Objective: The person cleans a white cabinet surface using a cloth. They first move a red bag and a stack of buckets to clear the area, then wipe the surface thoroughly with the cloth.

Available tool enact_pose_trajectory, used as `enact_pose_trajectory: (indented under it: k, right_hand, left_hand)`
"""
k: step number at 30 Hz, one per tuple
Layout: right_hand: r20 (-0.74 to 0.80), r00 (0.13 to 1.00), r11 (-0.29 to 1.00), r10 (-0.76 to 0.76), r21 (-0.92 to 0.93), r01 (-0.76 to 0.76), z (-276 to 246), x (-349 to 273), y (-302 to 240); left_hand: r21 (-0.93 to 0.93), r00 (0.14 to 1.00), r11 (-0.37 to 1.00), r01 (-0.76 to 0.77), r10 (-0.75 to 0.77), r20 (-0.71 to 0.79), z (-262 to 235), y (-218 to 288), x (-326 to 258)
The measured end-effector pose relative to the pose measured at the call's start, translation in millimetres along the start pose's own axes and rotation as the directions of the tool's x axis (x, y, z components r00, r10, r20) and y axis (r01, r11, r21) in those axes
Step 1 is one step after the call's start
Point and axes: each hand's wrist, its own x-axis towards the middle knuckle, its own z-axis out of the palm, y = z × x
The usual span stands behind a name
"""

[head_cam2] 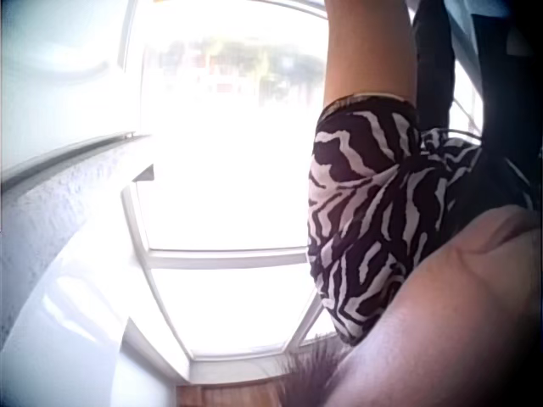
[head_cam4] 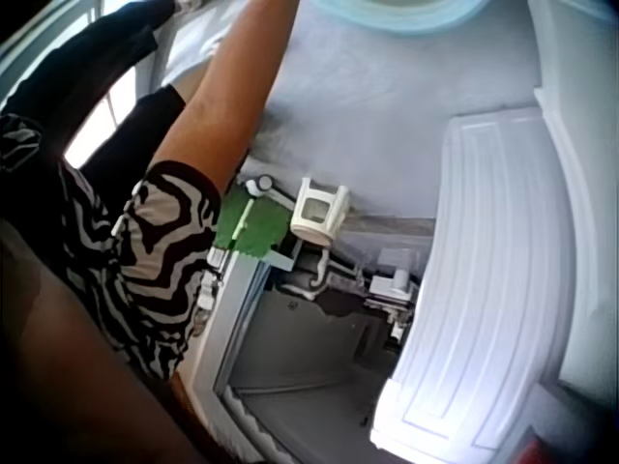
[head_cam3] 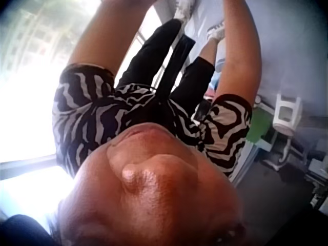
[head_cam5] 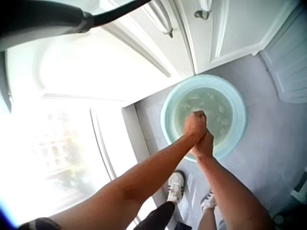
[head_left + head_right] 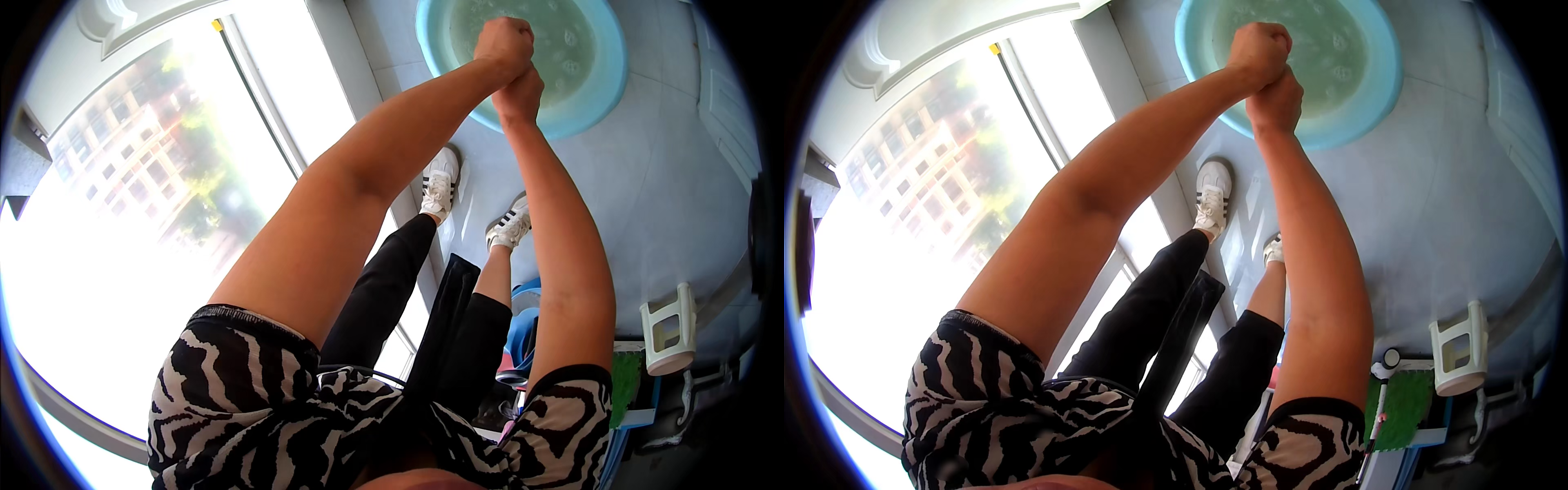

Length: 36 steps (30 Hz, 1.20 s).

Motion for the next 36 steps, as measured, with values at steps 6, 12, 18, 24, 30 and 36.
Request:
enact_pose_trajectory:
  k: [6,12,18,24,30,36]
  right_hand:
    - [-0.172,0.983,0.99,-0.068,-0.134,0.045,-33,0,-18]
    - [0.021,0.98,0.968,0.197,0.157,-0.197,-74,-3,1]
    - [0.072,0.993,0.976,0.089,-0.207,-0.072,-122,-119,-88]
    - [0.059,0.991,0.945,-0.12,-0.3,0.132,-202,-257,-146]
    - [0.016,0.999,0.963,-0.04,0.268,0.034,-300,-393,-174]
    - [-0.203,0.963,0.983,-0.177,0.004,0.182,-378,-530,-218]
  left_hand:
    - [-0.449,0.921,0.883,0.139,0.051,0.386,-22,24,3]
    - [-0.278,0.905,0.909,0.31,-0.194,0.378,-55,12,-26]
    - [-0.254,0.857,0.904,0.343,-0.191,0.479,-74,66,-136]
    - [-0.487,0.883,0.778,0.398,-0.181,0.432,-114,133,-259]
    - [-0.63,0.865,0.706,0.323,0.049,0.499,-157,222,-396]
    - [-0.534,0.681,0.829,0.166,0.296,0.67,-189,306,-501]
